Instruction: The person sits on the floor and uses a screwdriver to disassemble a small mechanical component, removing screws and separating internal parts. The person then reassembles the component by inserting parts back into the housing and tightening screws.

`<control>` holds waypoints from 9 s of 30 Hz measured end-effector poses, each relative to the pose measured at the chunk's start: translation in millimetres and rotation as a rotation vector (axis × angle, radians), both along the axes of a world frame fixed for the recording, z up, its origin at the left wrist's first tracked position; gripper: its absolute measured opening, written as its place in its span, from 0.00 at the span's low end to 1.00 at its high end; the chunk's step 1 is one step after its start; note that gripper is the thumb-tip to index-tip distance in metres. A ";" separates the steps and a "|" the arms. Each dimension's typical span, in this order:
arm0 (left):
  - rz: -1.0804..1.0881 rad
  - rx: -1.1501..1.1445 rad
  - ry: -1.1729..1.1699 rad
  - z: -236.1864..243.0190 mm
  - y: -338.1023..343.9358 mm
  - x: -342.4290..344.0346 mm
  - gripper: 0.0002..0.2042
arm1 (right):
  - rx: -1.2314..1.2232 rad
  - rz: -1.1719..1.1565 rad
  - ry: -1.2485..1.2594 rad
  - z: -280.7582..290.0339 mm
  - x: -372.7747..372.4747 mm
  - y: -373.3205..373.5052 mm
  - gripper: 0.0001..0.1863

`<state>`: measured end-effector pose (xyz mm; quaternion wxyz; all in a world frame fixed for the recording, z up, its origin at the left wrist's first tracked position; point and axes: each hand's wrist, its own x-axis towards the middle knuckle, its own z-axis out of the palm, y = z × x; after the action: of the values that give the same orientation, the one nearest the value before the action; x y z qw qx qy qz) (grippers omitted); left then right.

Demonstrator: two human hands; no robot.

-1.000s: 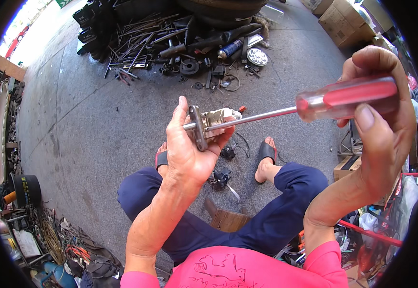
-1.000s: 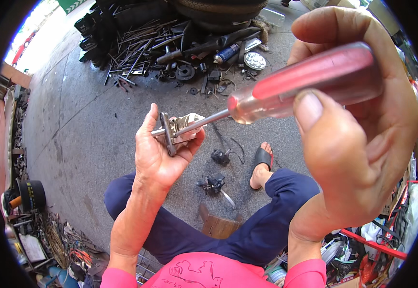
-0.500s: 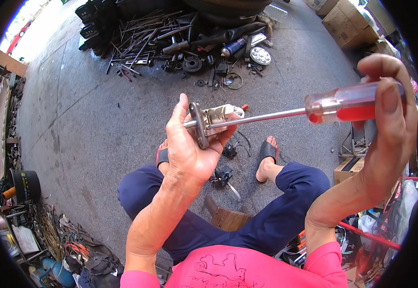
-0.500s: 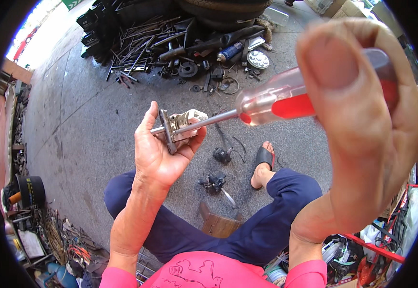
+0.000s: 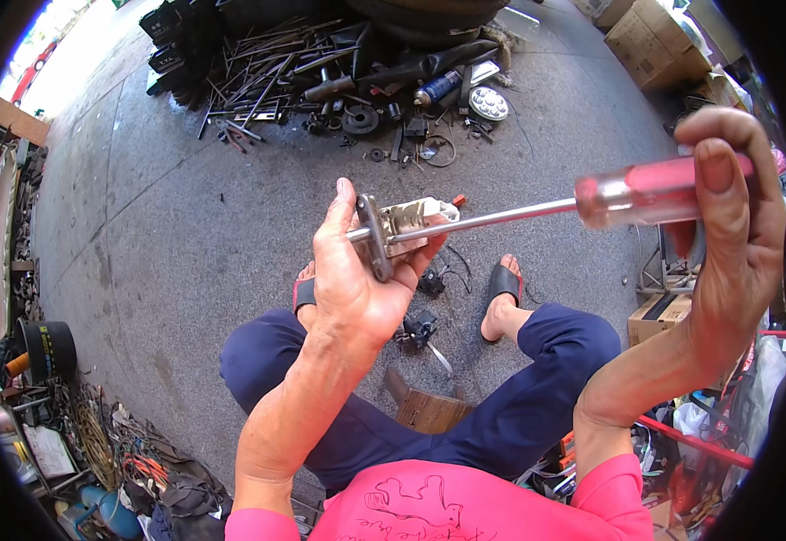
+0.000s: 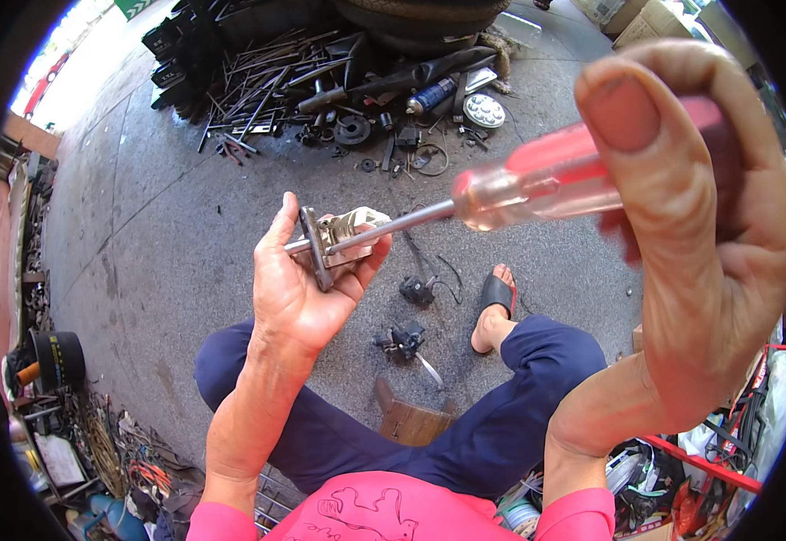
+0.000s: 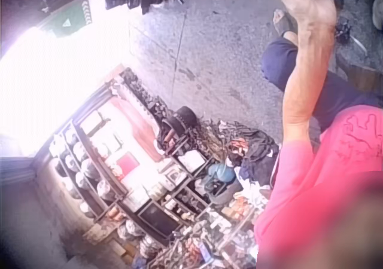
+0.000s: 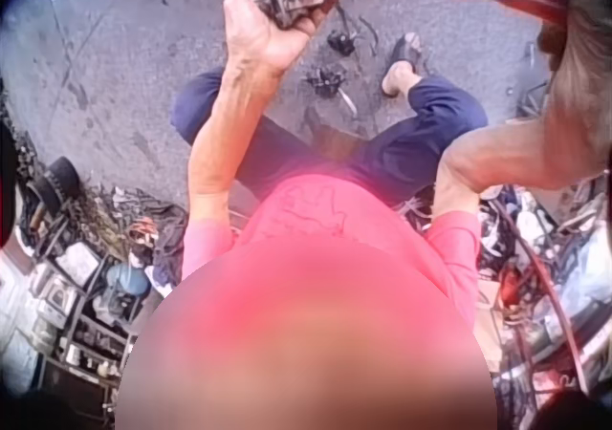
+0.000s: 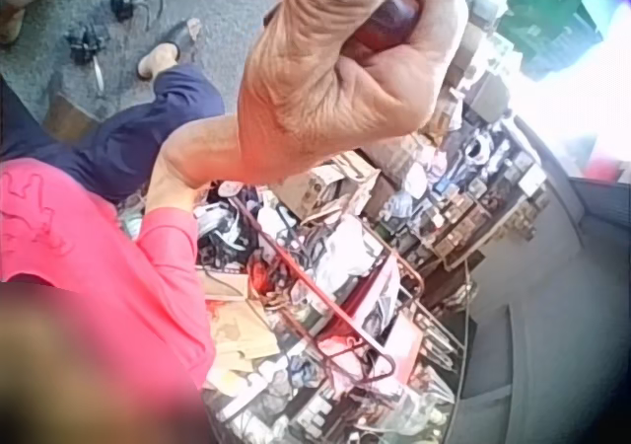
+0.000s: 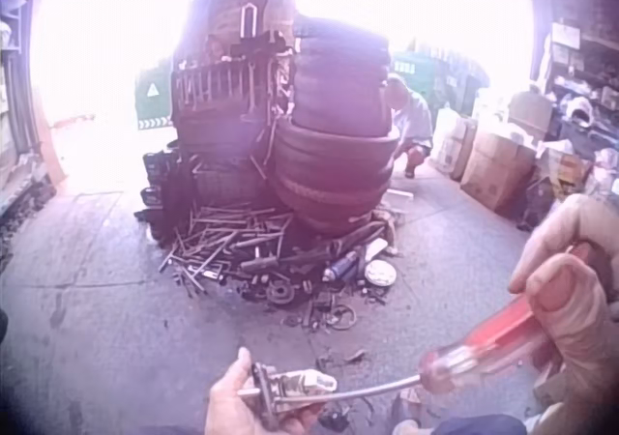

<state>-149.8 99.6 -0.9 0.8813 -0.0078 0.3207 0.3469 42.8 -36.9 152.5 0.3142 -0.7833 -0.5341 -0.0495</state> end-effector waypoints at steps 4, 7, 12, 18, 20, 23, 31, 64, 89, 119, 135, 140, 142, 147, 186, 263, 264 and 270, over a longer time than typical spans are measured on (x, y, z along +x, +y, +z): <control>0.008 0.029 0.016 0.5 2.8 -1.0 0.25 | 0.096 0.272 0.091 -3.3 -0.4 5.1 0.22; -0.006 0.013 0.014 -2.5 3.9 -0.9 0.27 | 0.091 0.162 0.037 -6.3 -1.9 6.0 0.24; -0.003 -0.004 -0.013 -0.6 2.9 -0.4 0.25 | 0.046 -0.013 0.005 -8.5 -7.7 8.1 0.24; 0.032 0.000 0.000 -0.3 4.2 -1.0 0.28 | 0.184 0.159 -0.041 -9.6 -8.9 10.9 0.19; 0.011 -0.003 0.016 -0.2 4.1 0.0 0.28 | 0.158 0.073 -0.038 -8.2 -8.8 6.5 0.18; 0.005 0.001 0.012 0.7 4.1 -0.9 0.28 | 0.154 0.097 -0.001 -6.3 -9.8 5.9 0.18; 0.011 -0.007 0.020 1.3 4.1 -0.3 0.29 | 0.170 0.091 0.038 -8.6 7.0 1.9 0.28; 0.039 -0.012 -0.015 -1.0 8.1 -5.5 0.31 | 0.033 0.027 -0.046 -0.2 -12.8 1.2 0.28; 0.054 -0.020 -0.012 0.4 6.0 -5.2 0.31 | 0.136 0.009 -0.050 -3.8 -27.1 13.5 0.23; 0.024 -0.040 -0.061 7.7 7.2 -2.1 0.27 | 0.429 0.107 -0.203 -2.6 -7.6 17.4 0.19; 0.027 -0.051 -0.093 13.1 7.1 -3.6 0.18 | 0.425 -0.023 -0.022 -12.2 -19.2 28.0 0.20; 0.021 0.000 -0.141 8.5 7.4 -6.0 0.21 | 0.369 -0.060 0.078 -12.3 -10.7 23.0 0.21; 0.023 -0.002 -0.138 6.5 7.5 -6.3 0.20 | 0.366 0.021 0.031 -9.8 -14.5 23.3 0.22; 0.026 -0.015 -0.145 1.9 8.1 -6.4 0.16 | 0.289 0.236 -0.022 -5.2 -9.9 11.9 0.23; -0.112 0.046 0.052 3.4 5.9 -4.0 0.18 | 0.164 -0.093 0.032 -0.2 -39.1 13.8 0.24; -0.032 0.040 0.031 3.5 10.3 -7.8 0.18 | 0.355 0.151 0.203 -5.6 -36.8 22.3 0.27; -0.045 0.047 0.020 1.0 10.8 -8.1 0.17 | 0.320 0.133 0.186 -5.4 -34.8 21.8 0.25; -0.060 0.074 0.028 4.0 10.5 -10.5 0.16 | 0.336 0.077 0.084 -7.5 -31.1 19.4 0.21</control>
<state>-160.3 110.1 3.1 0.8866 0.0391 0.3199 0.3319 11.7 -17.5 145.1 0.4645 -0.7000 -0.5344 -0.0930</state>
